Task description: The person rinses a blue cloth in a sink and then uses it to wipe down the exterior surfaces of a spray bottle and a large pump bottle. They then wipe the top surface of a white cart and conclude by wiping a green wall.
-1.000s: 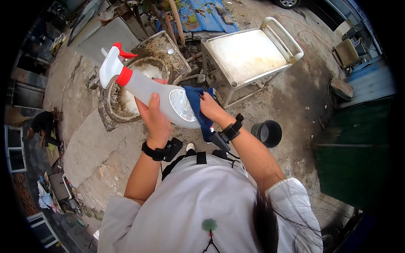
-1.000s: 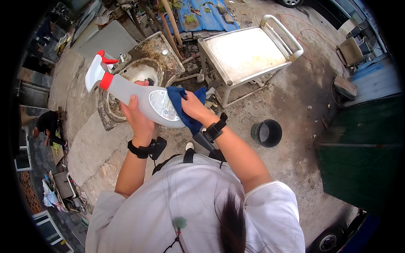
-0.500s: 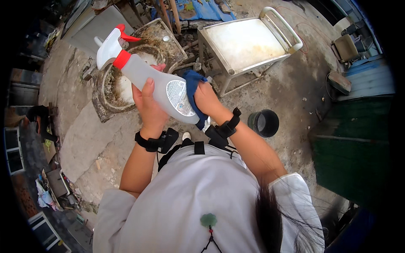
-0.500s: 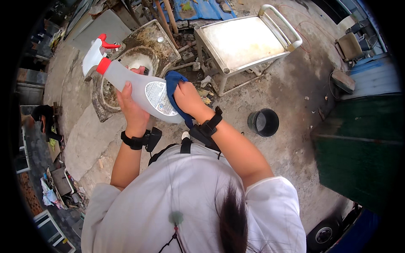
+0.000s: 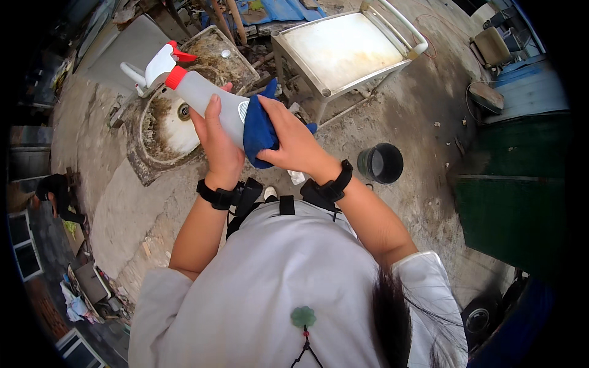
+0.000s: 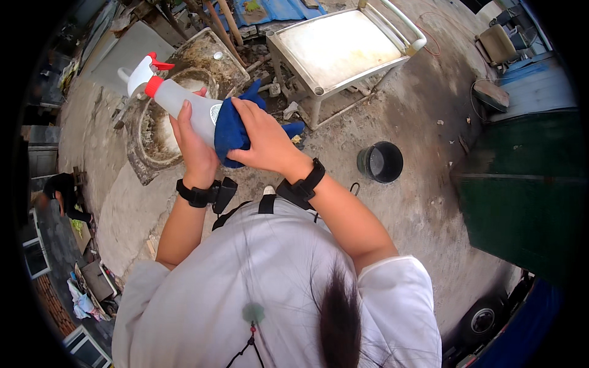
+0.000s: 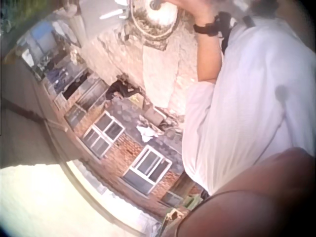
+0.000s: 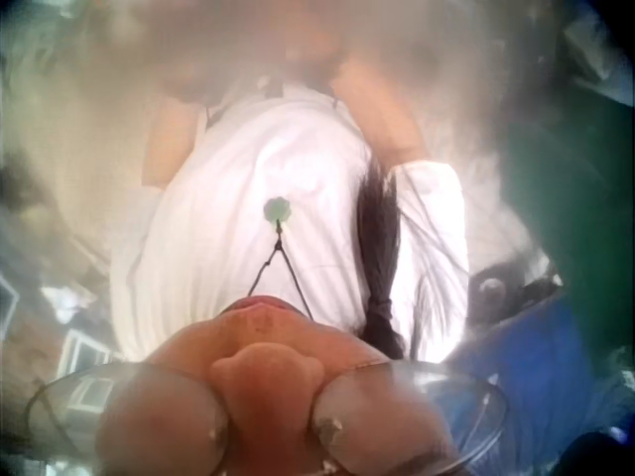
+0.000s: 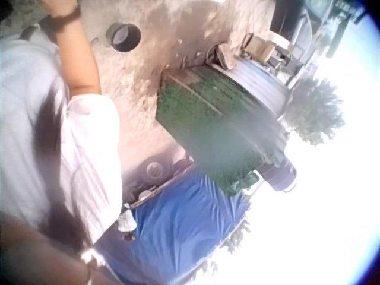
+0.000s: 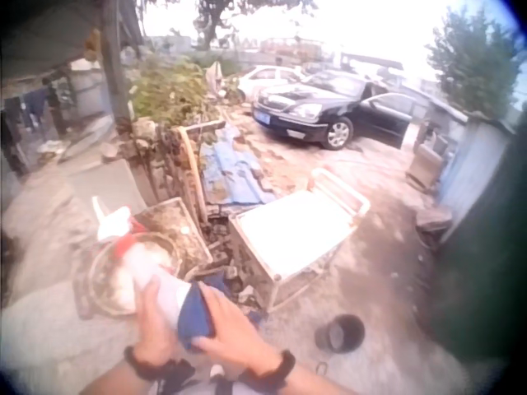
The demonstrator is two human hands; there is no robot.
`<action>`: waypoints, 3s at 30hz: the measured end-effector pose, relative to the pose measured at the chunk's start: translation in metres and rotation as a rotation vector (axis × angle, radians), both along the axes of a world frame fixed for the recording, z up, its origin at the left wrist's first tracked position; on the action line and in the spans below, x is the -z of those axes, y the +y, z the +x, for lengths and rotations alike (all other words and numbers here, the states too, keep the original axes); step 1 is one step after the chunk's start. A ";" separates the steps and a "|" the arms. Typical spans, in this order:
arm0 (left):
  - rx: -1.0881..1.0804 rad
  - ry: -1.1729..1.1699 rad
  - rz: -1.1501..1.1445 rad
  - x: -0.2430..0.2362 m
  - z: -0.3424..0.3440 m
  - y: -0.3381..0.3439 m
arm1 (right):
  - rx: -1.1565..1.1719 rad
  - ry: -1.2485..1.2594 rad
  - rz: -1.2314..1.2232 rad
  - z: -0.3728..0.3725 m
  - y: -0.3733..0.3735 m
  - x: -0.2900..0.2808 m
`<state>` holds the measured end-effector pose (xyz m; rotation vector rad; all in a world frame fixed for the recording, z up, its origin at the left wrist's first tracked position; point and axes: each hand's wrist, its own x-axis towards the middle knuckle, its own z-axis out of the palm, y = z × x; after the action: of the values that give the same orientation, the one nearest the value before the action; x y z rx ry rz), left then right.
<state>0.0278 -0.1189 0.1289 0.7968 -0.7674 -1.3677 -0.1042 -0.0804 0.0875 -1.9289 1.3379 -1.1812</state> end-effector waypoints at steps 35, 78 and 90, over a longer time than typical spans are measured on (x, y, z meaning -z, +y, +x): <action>0.502 -0.463 -0.078 0.072 -0.294 -0.036 | 0.211 -0.489 0.389 -0.305 0.018 0.066; 0.685 -0.318 0.227 0.108 -0.417 -0.334 | 0.247 -0.578 0.668 -0.522 -0.261 0.084; 0.523 -1.114 0.040 0.199 -0.480 -0.333 | 0.590 -0.392 0.364 -0.590 -0.398 0.148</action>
<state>-0.4522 -0.4517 -0.0704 1.4809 -1.9150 -1.3188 -0.6939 -0.4788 -0.0610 -1.0072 1.7964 -1.3659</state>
